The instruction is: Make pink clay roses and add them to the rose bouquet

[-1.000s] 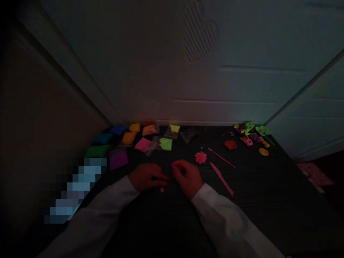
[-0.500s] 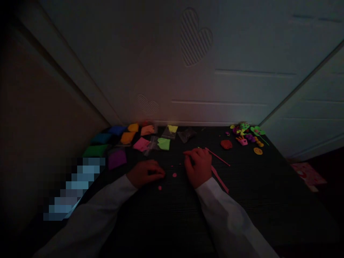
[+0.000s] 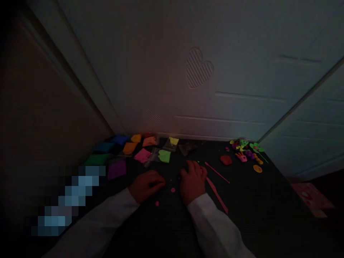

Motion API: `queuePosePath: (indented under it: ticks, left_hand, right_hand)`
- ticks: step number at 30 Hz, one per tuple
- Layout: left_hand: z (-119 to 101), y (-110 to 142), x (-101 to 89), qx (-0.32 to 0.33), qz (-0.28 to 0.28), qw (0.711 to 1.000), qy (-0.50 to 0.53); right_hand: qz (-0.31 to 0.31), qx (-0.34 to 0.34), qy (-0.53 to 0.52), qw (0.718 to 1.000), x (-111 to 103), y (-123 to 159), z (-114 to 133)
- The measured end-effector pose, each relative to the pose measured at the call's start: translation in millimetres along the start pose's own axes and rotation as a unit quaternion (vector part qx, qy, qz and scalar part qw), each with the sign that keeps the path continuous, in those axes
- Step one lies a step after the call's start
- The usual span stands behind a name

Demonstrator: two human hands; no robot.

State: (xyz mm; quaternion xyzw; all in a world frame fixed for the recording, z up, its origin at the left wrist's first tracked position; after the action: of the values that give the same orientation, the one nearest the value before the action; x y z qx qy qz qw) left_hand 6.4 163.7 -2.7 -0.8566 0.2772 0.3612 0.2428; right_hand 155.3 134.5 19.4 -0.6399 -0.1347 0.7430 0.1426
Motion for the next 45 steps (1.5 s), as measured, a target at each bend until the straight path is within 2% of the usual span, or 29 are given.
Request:
queuePosePath:
  ticks: [5,10,16,23,26,30,31,34,36,41,45]
  left_hand:
    - [0,0,-0.6,-0.004,-0.009,1.0,0.001]
    - [0,1,-3.0,-0.004,-0.012,1.0,-0.005]
    - [0,0,-4.3,-0.001,-0.016,1.0,-0.005]
    - [-1,0,-3.6,-0.006,-0.008,1.0,0.006]
    - [1,0,-6.9,-0.029,-0.027,0.999,0.005]
    - [3,-1,-7.2,-0.036,-0.035,0.999,0.012]
    - [3,-2,-6.8,-0.037,-0.034,0.999,0.011]
    - [6,-3,-6.6,-0.048,-0.037,0.998,0.01]
    - [7,-3,-7.2,-0.049,-0.041,0.998,0.013]
    - [5,-3,-6.2,-0.032,-0.032,0.999,0.02]
    - [6,-4,-6.3,-0.034,-0.039,0.999,0.014]
  right_hand:
    - [0.002,0.01,0.011,1.0,0,0,-4]
    - [-0.029,0.033,0.0,0.999,-6,6,-12]
    - [-0.065,0.02,-0.035,0.997,-7,13,-12]
    - [-0.118,-0.016,-0.112,0.987,-30,16,-3]
    - [-0.125,0.01,-0.151,0.98,-34,14,-15]
    - [-0.203,0.03,-0.178,0.962,-42,18,-39]
    - [-0.201,0.024,-0.154,0.967,-41,19,-41]
    - [-0.104,-0.024,-0.066,0.992,-24,18,-34]
    - [-0.06,-0.047,-0.031,0.997,-16,19,-26]
    - [-0.039,-0.034,0.008,0.999,-13,19,-19]
    - [-0.032,-0.049,0.002,0.998,-14,20,-14]
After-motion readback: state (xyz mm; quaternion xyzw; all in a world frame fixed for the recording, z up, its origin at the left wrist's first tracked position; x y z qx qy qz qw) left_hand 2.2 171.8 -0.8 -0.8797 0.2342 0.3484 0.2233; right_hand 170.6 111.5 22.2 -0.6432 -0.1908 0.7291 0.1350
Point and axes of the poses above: each hand's wrist, its own y-axis away from the middle knuckle, its own x-axis out of the palm, z = x × y, the point moved 6 cm from there along -y, towards the middle knuckle, and after that the axes turned 3 degrees about y, right-handed, at the moved point
